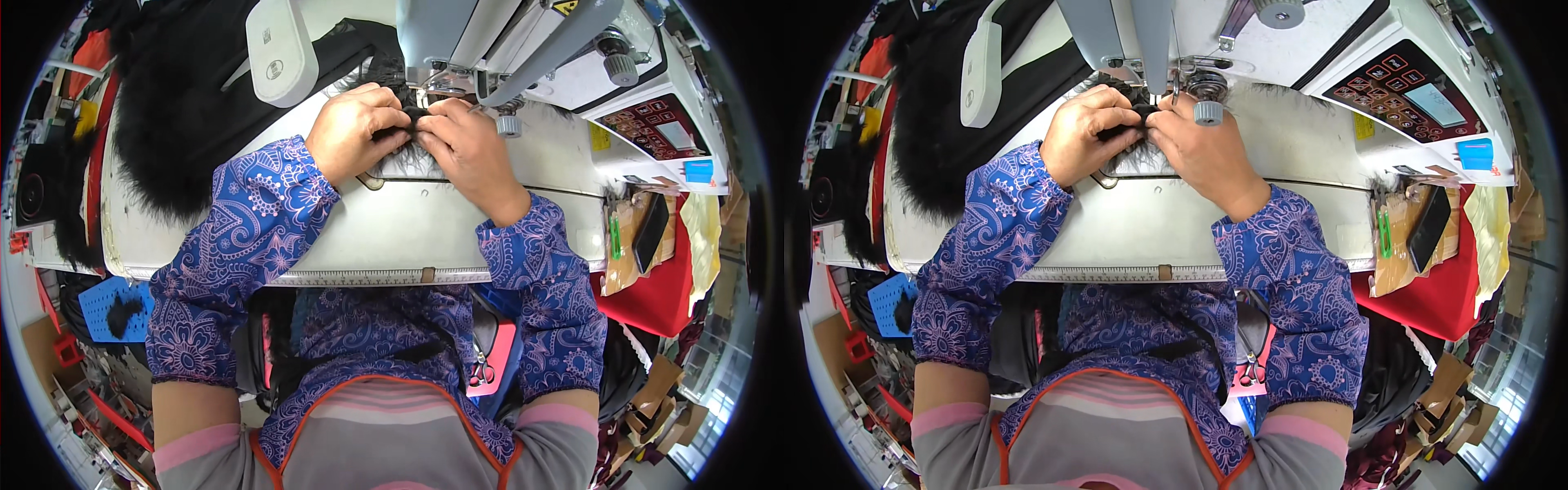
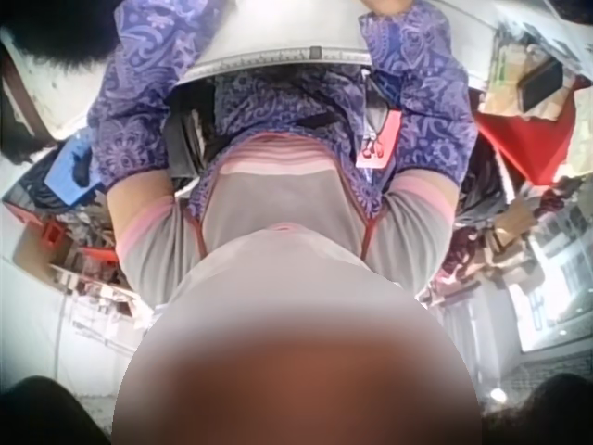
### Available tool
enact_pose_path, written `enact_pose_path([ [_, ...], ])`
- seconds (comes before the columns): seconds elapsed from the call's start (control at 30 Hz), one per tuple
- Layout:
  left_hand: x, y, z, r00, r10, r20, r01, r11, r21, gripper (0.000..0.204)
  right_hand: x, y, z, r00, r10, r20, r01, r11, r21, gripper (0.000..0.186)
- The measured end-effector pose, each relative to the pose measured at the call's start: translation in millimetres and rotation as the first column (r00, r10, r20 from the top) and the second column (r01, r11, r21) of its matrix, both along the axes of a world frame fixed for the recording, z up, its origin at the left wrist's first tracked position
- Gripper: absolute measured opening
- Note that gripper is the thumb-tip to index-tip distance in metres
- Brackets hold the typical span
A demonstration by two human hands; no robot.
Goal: Sewing black fur material using an industrial sewing machine to create pompoms or apparel accessories.
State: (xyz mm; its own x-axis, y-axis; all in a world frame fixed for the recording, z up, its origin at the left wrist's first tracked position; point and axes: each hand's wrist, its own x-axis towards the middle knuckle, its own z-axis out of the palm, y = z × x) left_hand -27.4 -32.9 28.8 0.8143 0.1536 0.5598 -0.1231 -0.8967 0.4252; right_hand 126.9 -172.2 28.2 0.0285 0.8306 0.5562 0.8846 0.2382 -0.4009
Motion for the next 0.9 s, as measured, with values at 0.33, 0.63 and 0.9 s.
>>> enact_pose_path([
  [0.33, -4.9, 0.1, 7.8, 0.998, 0.060, -0.006, -0.060, 0.997, 0.037, 0.030, -3.6, -4.9, 8.1, 0.997, -0.081, -0.017, 0.081, 0.997, 0.009, 0.018],
  [0.63, -3.9, -1.2, 6.4, 0.995, 0.074, 0.060, -0.083, 0.982, 0.171, 0.022, -5.9, -3.1, 7.8, 0.961, -0.112, 0.254, 0.110, 0.994, 0.019, 0.018],
  [0.9, -7.5, 9.4, 6.2, 0.999, 0.016, 0.042, -0.027, 0.959, 0.283, 0.023, -4.8, -9.6, 11.1, 0.971, -0.037, 0.235, 0.040, 0.999, -0.010, 0.021],
])
